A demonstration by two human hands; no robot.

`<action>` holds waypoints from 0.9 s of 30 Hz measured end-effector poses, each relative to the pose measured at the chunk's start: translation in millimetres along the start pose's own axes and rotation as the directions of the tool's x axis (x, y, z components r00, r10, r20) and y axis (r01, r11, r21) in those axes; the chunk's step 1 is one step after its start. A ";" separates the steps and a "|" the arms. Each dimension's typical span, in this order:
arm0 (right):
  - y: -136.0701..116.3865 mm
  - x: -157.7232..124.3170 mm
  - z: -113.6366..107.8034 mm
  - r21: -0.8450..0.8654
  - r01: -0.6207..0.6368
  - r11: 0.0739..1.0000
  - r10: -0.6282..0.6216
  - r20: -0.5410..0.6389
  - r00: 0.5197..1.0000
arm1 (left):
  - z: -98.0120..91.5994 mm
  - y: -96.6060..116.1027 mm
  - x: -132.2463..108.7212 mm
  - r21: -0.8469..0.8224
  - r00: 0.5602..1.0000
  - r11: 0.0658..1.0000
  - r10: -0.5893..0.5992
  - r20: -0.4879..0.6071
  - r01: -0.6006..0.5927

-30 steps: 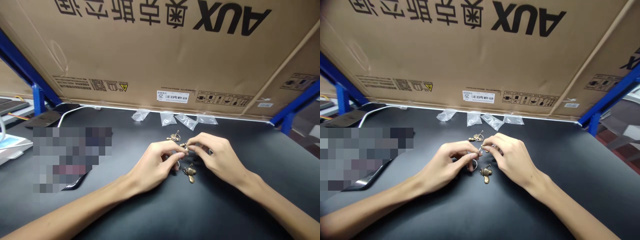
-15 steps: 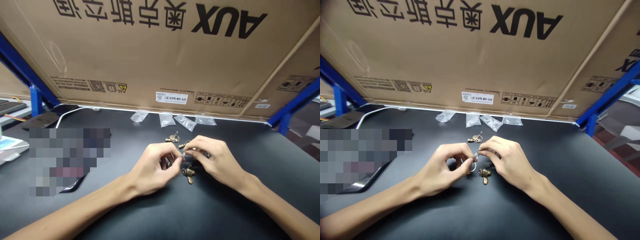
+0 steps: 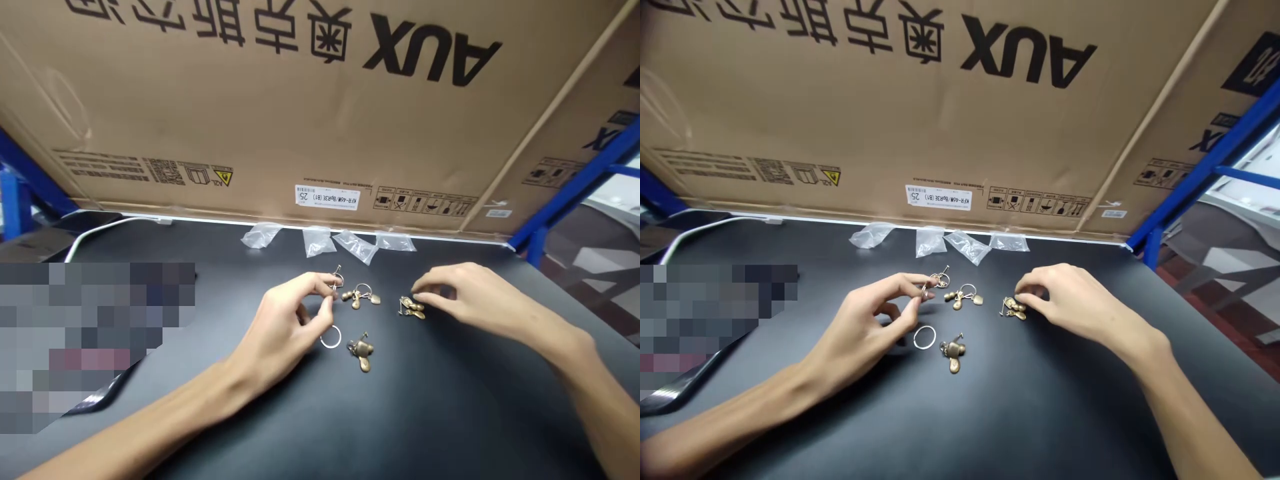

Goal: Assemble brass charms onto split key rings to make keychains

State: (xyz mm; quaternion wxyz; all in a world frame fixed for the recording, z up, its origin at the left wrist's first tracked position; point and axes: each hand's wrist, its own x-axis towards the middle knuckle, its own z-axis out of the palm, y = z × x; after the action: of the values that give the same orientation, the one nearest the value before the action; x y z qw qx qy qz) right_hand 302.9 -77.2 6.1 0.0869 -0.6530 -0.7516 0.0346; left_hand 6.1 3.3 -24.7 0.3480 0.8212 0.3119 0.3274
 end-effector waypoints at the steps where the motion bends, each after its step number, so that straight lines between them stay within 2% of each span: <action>1: 0.0 0.5 3.1 -0.013 0.017 1.000 -0.017 -0.016 1.000 | 0.7 -0.4 -0.1 0.002 1.000 1.000 -0.001 0.003 0.001; 7: -8.0 6.1 15.3 -0.087 0.171 0.981 -0.174 -0.028 0.984 | 3.2 -0.1 -1.8 0.053 0.999 0.998 0.042 0.025 -0.043; 12: -11.6 4.7 16.0 -0.100 0.143 0.985 -0.150 -0.062 0.987 | 3.3 0.1 -2.4 0.085 0.994 0.991 0.100 0.039 -0.103; 16: -17.3 3.8 12.8 0.014 0.103 0.995 -0.100 -0.125 0.987 | 5.2 -0.8 -3.5 0.093 0.989 0.985 0.142 0.031 -0.145; 19: -33.7 2.3 10.9 0.168 0.068 0.983 -0.032 -0.207 0.978 | 6.8 -1.6 -5.6 0.116 0.983 0.976 0.183 0.009 -0.183; 21: -50.1 1.1 11.5 0.254 0.061 0.965 -0.003 -0.222 0.975 | 7.4 -2.0 -7.2 0.150 0.978 0.966 0.210 0.012 -0.210; 27: -97.0 3.1 19.1 0.328 0.122 0.937 -0.041 -0.242 0.970 | 7.0 -3.4 -10.5 0.237 0.942 0.913 0.335 0.029 -0.332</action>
State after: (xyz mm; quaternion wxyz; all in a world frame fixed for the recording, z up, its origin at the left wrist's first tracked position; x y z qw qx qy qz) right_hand 204.5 -87.0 3.6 0.2866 -0.5957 -0.7456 0.0842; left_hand 4.3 -5.2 -34.6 0.1842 0.8961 0.2066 0.3470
